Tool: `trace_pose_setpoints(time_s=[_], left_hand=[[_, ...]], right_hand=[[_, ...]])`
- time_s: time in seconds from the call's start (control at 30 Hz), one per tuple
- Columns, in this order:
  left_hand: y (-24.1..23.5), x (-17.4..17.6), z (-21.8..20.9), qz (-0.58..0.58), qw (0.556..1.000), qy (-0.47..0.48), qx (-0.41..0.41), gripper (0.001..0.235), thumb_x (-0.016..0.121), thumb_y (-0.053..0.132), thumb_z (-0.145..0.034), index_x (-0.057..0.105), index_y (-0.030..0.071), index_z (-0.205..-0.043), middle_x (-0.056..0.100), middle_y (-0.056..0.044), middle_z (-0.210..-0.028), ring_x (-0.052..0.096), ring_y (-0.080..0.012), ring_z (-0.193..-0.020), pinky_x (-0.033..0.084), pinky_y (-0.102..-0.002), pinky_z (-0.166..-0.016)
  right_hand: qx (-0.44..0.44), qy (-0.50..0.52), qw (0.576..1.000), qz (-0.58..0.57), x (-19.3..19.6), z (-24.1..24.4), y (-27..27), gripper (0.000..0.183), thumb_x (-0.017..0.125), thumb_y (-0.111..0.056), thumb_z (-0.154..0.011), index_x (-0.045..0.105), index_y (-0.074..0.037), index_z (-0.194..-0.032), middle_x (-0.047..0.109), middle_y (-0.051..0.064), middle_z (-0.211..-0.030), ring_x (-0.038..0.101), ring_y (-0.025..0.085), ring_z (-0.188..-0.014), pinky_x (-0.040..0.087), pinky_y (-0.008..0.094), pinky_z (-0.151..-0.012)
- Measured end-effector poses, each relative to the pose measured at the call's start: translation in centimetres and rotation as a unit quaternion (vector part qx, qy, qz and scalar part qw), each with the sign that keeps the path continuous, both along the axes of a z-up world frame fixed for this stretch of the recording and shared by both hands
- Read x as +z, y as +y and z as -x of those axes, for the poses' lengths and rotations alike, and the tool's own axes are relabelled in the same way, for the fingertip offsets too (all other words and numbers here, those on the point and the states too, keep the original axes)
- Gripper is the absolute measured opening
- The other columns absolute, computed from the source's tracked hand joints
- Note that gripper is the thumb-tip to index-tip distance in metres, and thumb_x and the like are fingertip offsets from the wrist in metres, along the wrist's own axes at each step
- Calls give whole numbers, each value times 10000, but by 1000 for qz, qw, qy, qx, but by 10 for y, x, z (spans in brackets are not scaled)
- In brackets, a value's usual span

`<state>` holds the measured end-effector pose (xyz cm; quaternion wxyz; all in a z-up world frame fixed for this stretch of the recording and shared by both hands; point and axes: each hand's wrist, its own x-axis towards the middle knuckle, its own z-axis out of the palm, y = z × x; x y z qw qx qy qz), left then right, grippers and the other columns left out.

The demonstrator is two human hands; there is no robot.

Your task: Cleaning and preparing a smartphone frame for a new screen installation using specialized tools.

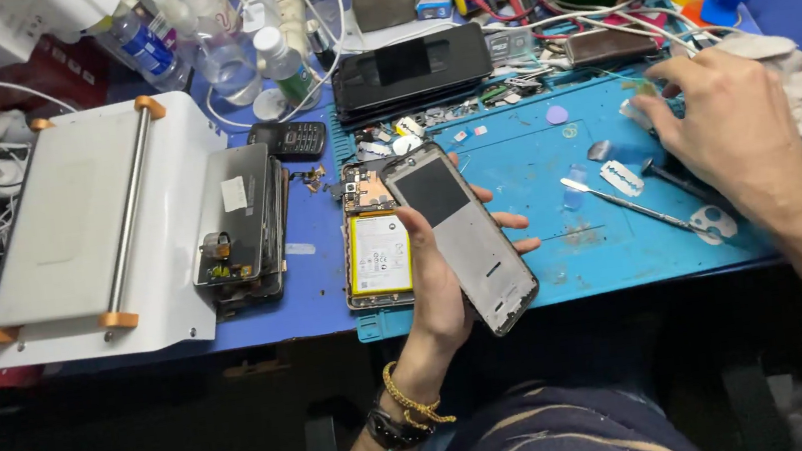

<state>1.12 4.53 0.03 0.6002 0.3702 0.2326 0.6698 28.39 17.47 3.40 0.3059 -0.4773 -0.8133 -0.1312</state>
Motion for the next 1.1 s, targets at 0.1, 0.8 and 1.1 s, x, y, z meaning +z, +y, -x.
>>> trace_pose_setpoints(time_s=[0.1,0.8,1.1], left_hand=[[0,0,3,13,1000,-10,-17,987,266,790,-956,210,95,-1654,471,-118,-1210,645,-266,-1047,630,-526,-888],[-3,9,12,32,999,-6,7,939,210,764,-1011,337,76,-1637,539,-132,-1261,644,-240,-1056,614,-458,-928],[-6,9,9,18,999,-15,-32,935,234,763,-1034,351,55,-1635,555,-111,-1215,647,-216,-1024,620,-451,-910]], right_hand=[[-26,-32,997,62,-10,1,12,289,822,-296,-984,770,-49,-1124,707,170,-927,692,343,-807,571,469,-769],[37,246,953,175,-6,-6,-35,224,613,-37,-1082,536,12,-1286,622,113,-1019,630,169,-886,492,260,-688],[85,170,956,224,23,45,-91,304,560,19,-1072,696,15,-1344,601,178,-933,586,216,-706,497,306,-602]])
